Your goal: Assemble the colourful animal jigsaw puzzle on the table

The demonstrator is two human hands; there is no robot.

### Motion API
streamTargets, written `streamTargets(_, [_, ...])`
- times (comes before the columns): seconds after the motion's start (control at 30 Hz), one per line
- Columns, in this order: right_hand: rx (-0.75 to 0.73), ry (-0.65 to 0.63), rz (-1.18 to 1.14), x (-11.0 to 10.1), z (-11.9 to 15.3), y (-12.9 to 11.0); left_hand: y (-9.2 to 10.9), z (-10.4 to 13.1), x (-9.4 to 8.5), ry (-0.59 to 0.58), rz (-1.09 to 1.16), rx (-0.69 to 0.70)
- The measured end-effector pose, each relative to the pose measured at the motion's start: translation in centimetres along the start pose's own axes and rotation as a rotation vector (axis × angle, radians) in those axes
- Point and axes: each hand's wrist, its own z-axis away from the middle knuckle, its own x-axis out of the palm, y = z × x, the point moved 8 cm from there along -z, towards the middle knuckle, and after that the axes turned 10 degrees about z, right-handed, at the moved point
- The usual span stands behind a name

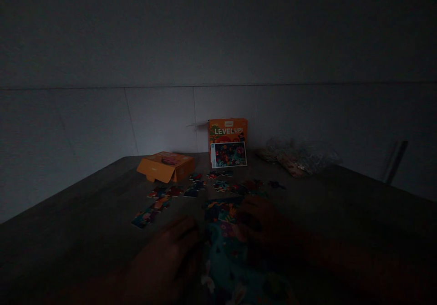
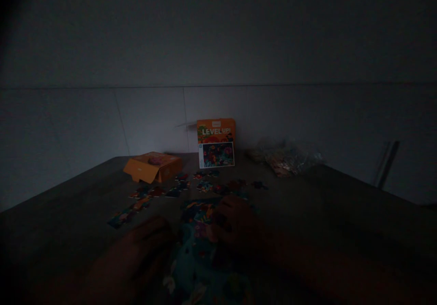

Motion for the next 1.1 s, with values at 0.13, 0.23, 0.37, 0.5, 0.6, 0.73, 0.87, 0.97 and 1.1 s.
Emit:
streamTargets(0.13, [-0.066,-0.002,-0.029,0.2,-0.2,0.0,-1.2,-0.2,-0.7,0.093,-0.046,-0.037])
streamTargets(0.23, [-0.116,-0.005,-0.034,0.2,0.1,-0.6,-1.6,-0.3,-1.1,0.113,-0.051,-0.054])
streamTargets(0.37, [-0.128,0.017,-0.055,-0.2,0.2,-0.9,-1.3,-0.4,-1.2,0.09,0.007,-0.025])
streamTargets(0.5, [-0.215,0.027,-0.016,-0.4,0.4,-1.7,-0.9,-0.5,-1.0,0.06,0.058,0.033])
streamTargets(0.6, [-0.221,0.045,0.004,-0.6,0.7,-2.1,-0.9,-0.5,-1.0,0.067,0.065,0.047])
streamTargets(0.73, [-0.17,0.002,0.037,-0.5,0.8,-2.2,-0.8,-0.5,-0.9,0.052,0.073,0.05])
streamTargets(0.87, [-0.239,-0.09,0.032,-0.5,0.7,-3.4,-0.8,-0.5,-0.9,0.039,0.065,0.04])
streamTargets(0.97, [-0.372,-0.123,0.006,-0.9,1.0,-4.7,-0.4,-0.4,-0.9,0.028,0.082,0.083])
streamTargets(1.1, [-0.5,-0.151,-0.022,-1.1,1.6,-5.6,0.4,-0.3,-1.0,0.007,0.094,0.164])
